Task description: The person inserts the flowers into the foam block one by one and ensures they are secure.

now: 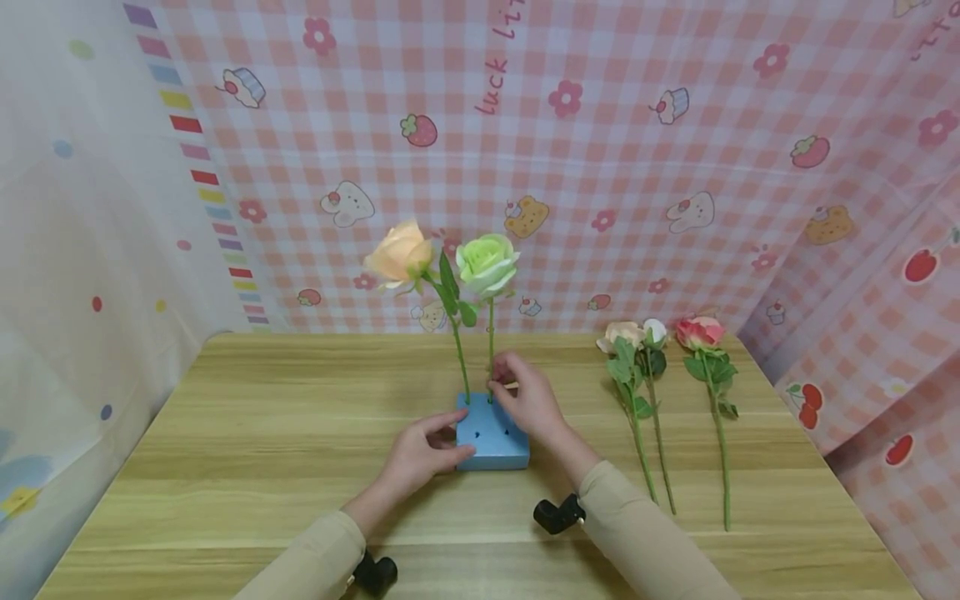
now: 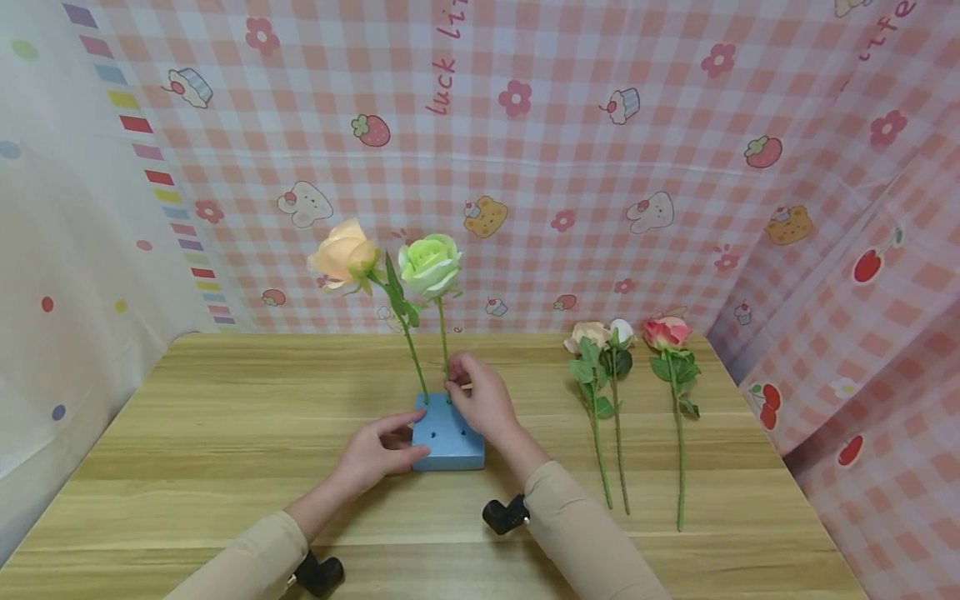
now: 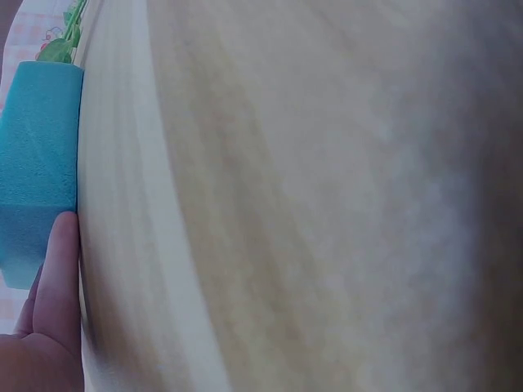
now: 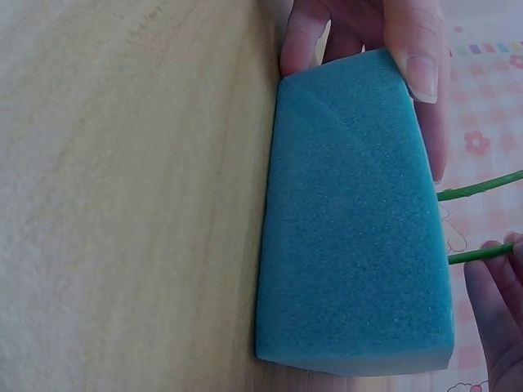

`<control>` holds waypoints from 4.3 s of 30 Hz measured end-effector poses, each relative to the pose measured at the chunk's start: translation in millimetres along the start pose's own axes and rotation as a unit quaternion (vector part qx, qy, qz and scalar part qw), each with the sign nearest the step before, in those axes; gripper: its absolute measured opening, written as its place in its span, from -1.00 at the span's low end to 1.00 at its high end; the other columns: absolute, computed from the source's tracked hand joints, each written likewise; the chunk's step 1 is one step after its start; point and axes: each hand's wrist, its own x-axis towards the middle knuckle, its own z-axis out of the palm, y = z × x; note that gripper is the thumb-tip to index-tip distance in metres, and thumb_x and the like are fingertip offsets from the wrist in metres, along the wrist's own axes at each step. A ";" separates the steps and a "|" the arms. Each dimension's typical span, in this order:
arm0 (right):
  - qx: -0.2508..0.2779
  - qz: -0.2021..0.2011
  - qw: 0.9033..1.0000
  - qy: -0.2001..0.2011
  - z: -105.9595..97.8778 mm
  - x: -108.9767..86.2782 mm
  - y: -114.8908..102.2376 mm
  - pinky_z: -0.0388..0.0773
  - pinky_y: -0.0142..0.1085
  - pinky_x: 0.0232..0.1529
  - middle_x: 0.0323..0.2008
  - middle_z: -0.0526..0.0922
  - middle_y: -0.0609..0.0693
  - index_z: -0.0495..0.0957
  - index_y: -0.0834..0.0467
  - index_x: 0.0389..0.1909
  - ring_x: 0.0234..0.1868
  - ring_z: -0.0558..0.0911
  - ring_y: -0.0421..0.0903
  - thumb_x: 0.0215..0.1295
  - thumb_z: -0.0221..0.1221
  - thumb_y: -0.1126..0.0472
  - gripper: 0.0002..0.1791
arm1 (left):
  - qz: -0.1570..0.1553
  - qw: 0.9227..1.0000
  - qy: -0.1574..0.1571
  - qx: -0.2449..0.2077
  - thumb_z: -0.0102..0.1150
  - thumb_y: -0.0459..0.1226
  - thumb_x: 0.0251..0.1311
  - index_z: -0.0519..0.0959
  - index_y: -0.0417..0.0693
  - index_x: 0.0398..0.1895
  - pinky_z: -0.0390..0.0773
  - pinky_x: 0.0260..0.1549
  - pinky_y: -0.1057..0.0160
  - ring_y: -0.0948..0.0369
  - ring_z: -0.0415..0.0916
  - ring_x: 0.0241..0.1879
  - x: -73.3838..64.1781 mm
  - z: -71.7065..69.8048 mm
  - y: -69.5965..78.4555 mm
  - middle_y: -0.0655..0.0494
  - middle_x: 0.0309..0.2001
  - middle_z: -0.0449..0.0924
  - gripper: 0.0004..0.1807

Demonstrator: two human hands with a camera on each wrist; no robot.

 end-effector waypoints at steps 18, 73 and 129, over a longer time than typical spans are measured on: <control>0.022 0.020 1.000 -0.002 0.1 -1.3 3.8 0.70 -0.30 -0.18 -0.25 0.62 0.04 0.52 0.21 -0.09 -0.18 0.66 -0.03 0.30 0.24 0.45 -0.78 | -0.010 1.000 0.003 -0.013 0.50 -0.29 0.05 0.59 -0.10 0.22 0.72 -0.38 0.24 0.08 0.60 -0.19 -0.2 0.8 1.1 -0.13 -0.05 0.58 -0.41; 0.130 0.053 0.990 -0.026 -128.9 -117.9 50.8 0.57 -0.50 -0.02 -0.02 0.59 0.42 0.27 0.48 0.30 -0.04 0.64 -0.21 0.35 0.15 0.49 -0.47 | -0.019 1.000 -0.005 -0.003 0.51 -0.25 0.05 0.58 -0.05 0.24 0.72 -0.31 0.23 0.03 0.58 -0.10 0.4 -0.2 0.4 -0.12 -0.02 0.56 -0.39; -0.069 0.217 0.971 0.078 -222.1 -167.5 99.2 0.40 -0.72 -0.23 0.02 0.54 0.28 0.29 0.48 0.30 -0.19 0.40 -0.60 0.40 0.22 0.23 -0.40 | -0.019 0.999 -0.008 -0.028 0.50 -0.38 0.02 0.53 -0.14 0.24 0.73 -0.37 0.16 0.08 0.58 -0.23 2.0 0.6 3.8 -0.18 -0.10 0.52 -0.36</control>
